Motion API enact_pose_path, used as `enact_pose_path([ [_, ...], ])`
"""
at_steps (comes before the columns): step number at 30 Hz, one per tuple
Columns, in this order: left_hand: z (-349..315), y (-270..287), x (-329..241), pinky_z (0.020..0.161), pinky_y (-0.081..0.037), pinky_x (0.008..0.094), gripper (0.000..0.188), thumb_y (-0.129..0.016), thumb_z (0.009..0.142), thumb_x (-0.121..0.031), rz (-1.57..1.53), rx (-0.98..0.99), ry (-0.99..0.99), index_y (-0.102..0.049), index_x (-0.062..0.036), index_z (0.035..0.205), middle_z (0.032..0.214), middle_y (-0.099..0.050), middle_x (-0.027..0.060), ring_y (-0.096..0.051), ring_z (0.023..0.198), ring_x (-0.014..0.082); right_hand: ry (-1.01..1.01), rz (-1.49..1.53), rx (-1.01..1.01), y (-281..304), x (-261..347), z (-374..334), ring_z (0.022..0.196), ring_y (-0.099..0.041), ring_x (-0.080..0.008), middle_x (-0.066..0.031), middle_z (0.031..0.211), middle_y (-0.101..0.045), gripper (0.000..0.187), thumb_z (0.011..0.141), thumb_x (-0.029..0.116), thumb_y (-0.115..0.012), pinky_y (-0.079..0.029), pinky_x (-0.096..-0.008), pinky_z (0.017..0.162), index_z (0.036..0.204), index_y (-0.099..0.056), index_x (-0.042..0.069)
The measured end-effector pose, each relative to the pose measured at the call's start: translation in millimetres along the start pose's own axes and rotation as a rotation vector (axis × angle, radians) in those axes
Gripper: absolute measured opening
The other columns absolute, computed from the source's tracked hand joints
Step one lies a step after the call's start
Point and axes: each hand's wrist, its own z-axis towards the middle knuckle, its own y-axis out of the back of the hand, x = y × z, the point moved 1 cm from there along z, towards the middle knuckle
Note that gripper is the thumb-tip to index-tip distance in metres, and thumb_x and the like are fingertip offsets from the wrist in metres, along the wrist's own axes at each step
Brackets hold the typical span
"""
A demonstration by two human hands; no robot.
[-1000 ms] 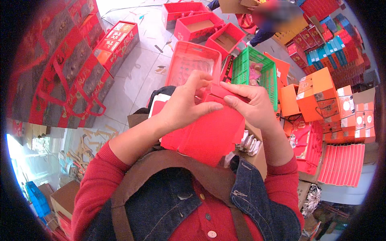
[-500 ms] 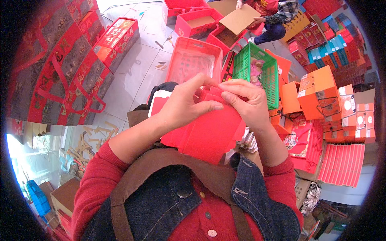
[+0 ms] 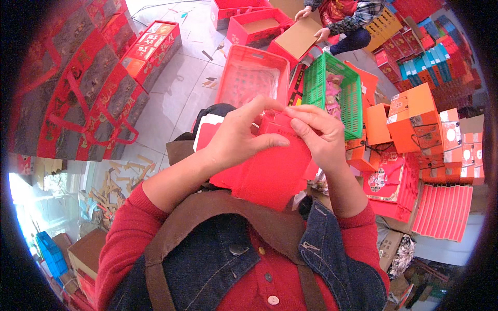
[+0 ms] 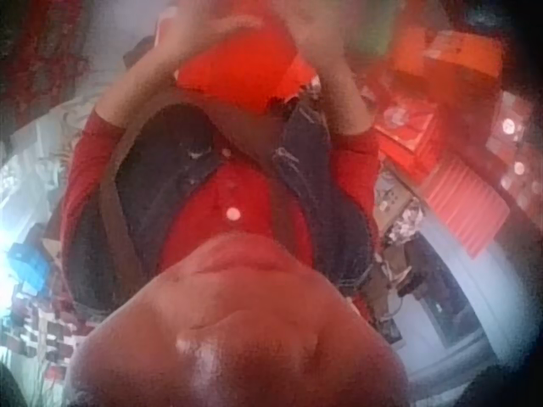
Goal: The person assembles red and orange cardboard boxes by folding flaps and tucking them into slots. They handle multiple flat-packed boxes, fold them into shape, and place finished units into a red plastic basket.
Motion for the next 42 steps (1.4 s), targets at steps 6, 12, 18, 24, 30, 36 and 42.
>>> enact_pose_path([
  [6,-0.9,-3.1,6.1,0.069,-0.05,0.0308,0.048,-0.078,0.07,-0.023,0.036,-0.053,-0.029,-0.055,-0.0046,0.108,0.098,-0.061,0.008,-0.06,0.085,0.0161,0.006,-0.032,0.074,2.1,1.3,-1.5,0.095,-0.061,-0.019,-0.0129,0.102,-0.065,0.018,0.084,0.008,-0.06,-0.046,-0.0293,0.084,0.098,-0.068,0.001],
  [12,-0.6,-4.8,19.5,0.067,-0.049,0.0257,0.034,-0.076,0.073,-0.015,-0.117,-0.104,-0.06,-0.058,-0.0036,0.099,0.096,-0.061,0.0054,-0.059,0.084,0.0125,-0.114,0.36,-0.198,13.1,-23.0,-15.8,0.102,-0.055,-0.0177,-0.0125,0.102,-0.063,0.018,0.087,0.006,-0.055,-0.042,-0.0318,0.089,0.099,-0.065,-0.004],
  [18,1.4,-3.8,23.6,0.07,-0.05,0.0243,0.031,-0.075,0.073,-0.012,-0.083,-0.096,-0.046,-0.058,-0.0031,0.097,0.098,-0.061,0.0038,-0.057,0.085,0.0099,-0.193,0.325,-0.203,1.6,-27.7,-25.0,0.095,-0.058,-0.0158,-0.0095,0.099,-0.064,0.014,0.083,0.002,-0.06,-0.044,-0.0282,0.086,0.095,-0.066,-0.002],
  [24,-0.6,-3.5,27.3,0.08,-0.048,0.0266,0.023,-0.067,0.078,0.0,-0.157,-0.085,-0.021,-0.056,-0.0014,0.098,0.108,-0.059,0.0066,-0.056,0.097,0.0121,-0.051,0.2,-0.239,-6.9,-24.8,-27.9,0.096,-0.06,-0.0179,-0.0107,0.098,-0.065,0.013,0.084,0.004,-0.06,-0.046,-0.0283,0.086,0.094,-0.067,-0.001],
  [30,4.5,0.6,33.4,0.064,-0.046,0.021,0.016,-0.066,0.081,-0.006,-0.08,0.074,0.183,-0.056,-0.0031,0.093,0.105,-0.059,0.0047,-0.055,0.081,0.0071,-0.097,0.122,-0.223,-10.6,-32.2,-43.1,0.092,-0.062,-0.0193,-0.0127,0.094,-0.066,0.015,0.087,0.007,-0.057,-0.044,-0.03,0.088,0.096,-0.066,-0.002],
  [36,31.5,19.4,11.6,0.084,-0.044,0.0252,0.03,-0.059,0.086,-0.016,0.279,0.299,0.205,-0.06,0.0036,0.109,0.099,-0.063,0.0074,-0.056,0.092,0.012,0.156,0.185,-0.489,-24.9,-46.6,-39.6,0.09,-0.063,-0.018,-0.0088,0.093,-0.066,0.018,0.088,0.009,-0.058,-0.047,-0.0275,0.083,0.102,-0.063,0.0],
  [42,29.8,49.9,58.9,0.081,-0.049,0.0286,0.035,-0.047,0.096,-0.025,-0.059,-0.2,0.394,-0.055,0.0027,0.117,0.106,-0.061,0.0083,-0.06,0.092,0.0142,-0.529,0.214,-0.956,43.6,-233.6,-177.8,0.086,-0.063,-0.0143,-0.01,0.097,-0.066,0.02,0.09,0.012,-0.055,-0.05,-0.0268,0.079,0.101,-0.063,-0.003],
])
